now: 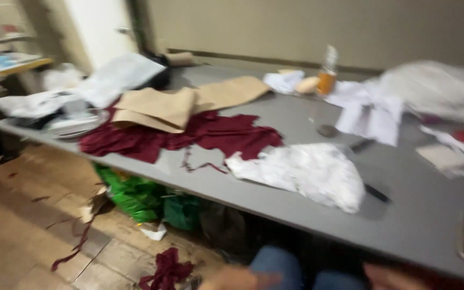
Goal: Trimming excess threads and material from a piece of white lace using small scissors on a work table.
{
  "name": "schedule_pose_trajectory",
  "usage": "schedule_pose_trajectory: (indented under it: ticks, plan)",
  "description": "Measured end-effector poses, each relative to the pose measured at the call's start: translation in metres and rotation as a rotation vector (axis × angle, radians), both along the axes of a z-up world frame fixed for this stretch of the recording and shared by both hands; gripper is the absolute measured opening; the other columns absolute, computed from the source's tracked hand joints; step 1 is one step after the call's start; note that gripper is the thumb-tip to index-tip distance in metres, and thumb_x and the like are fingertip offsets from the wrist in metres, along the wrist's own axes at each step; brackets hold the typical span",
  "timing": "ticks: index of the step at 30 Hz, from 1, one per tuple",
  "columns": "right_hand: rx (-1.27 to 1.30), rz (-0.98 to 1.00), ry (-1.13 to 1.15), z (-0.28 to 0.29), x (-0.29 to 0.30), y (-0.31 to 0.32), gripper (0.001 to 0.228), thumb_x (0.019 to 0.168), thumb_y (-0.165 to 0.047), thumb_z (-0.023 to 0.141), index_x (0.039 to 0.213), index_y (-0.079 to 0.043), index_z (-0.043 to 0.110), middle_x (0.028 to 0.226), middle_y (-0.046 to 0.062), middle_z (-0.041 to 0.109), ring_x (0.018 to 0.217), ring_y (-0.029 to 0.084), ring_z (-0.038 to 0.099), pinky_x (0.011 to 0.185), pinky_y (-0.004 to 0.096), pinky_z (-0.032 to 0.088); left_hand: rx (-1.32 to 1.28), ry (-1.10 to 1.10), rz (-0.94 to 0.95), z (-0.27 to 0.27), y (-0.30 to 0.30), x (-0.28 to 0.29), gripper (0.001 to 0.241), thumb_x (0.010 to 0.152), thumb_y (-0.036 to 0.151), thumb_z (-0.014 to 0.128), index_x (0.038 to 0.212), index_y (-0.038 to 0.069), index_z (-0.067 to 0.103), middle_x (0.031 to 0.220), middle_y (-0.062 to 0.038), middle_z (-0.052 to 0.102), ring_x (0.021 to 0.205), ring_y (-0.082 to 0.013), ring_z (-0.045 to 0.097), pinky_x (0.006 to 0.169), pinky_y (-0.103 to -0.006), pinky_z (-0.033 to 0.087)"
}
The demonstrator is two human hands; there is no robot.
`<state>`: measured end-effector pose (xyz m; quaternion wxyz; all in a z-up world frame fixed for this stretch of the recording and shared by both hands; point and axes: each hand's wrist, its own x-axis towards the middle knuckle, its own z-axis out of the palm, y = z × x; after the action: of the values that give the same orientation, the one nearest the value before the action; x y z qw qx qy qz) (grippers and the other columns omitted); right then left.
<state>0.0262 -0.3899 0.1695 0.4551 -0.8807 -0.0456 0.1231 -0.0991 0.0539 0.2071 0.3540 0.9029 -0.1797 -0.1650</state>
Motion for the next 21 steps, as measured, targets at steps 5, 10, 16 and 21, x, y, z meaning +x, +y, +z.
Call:
schedule_pose_trajectory:
  ticks: [5, 10, 16, 21]
  plan:
    - [-0.006, -0.059, -0.105, 0.064, 0.062, 0.073, 0.042, 0.087, -0.024, 0.073, 0.127, -0.015, 0.082, 0.131, 0.0, 0.083, 0.118, 0.013, 0.074, 0.109, 0.028, 0.05, 0.144, -0.262, -0.158, 0.067, -0.014, 0.082, 0.066, 0.091, 0.054, 0.052, 0.147, 0.018, 0.052, 0.123, -0.005, 0.067, 0.109, -0.028, 0.067, 0.088, -0.0391, 0.049]
    - [-0.334, -0.126, -0.392, 0.071, 0.167, 0.083, 0.037, 0.095, -0.038, 0.059, 0.125, -0.024, 0.076, 0.123, -0.003, 0.078, 0.112, 0.022, 0.072, 0.093, 0.039, 0.052, 0.313, -0.325, 0.182, 0.063, -0.03, 0.203, 0.042, 0.094, 0.051, 0.055, 0.12, 0.022, 0.072, 0.105, -0.006, 0.077, 0.099, -0.0295, 0.071, 0.08, -0.0454, 0.052]
    - [-1.08, 0.159, -0.454, -0.051, 0.296, 0.056, 0.049, 0.088, -0.019, 0.056, 0.135, -0.033, 0.058, 0.136, 0.004, 0.062, 0.125, 0.029, 0.064, 0.1, 0.047, 0.059, 0.302, -0.184, 0.527, 0.009, -0.026, 0.31, 0.081, 0.092, 0.074, 0.039, 0.111, 0.001, 0.07, 0.115, -0.024, 0.07, 0.109, -0.0434, 0.066, 0.088, -0.0516, 0.051]
    - [-0.952, 0.154, -0.232, -0.034, 0.288, 0.073, 0.036, 0.095, -0.026, 0.05, 0.128, -0.02, 0.062, 0.138, 0.011, 0.065, 0.136, 0.033, 0.056, 0.111, 0.049, 0.052, 0.081, -0.049, 0.525, 0.015, -0.032, 0.321, 0.071, 0.101, 0.064, 0.032, 0.072, 0.004, 0.057, 0.074, -0.014, 0.065, 0.067, -0.033, 0.061, 0.063, -0.0452, 0.046]
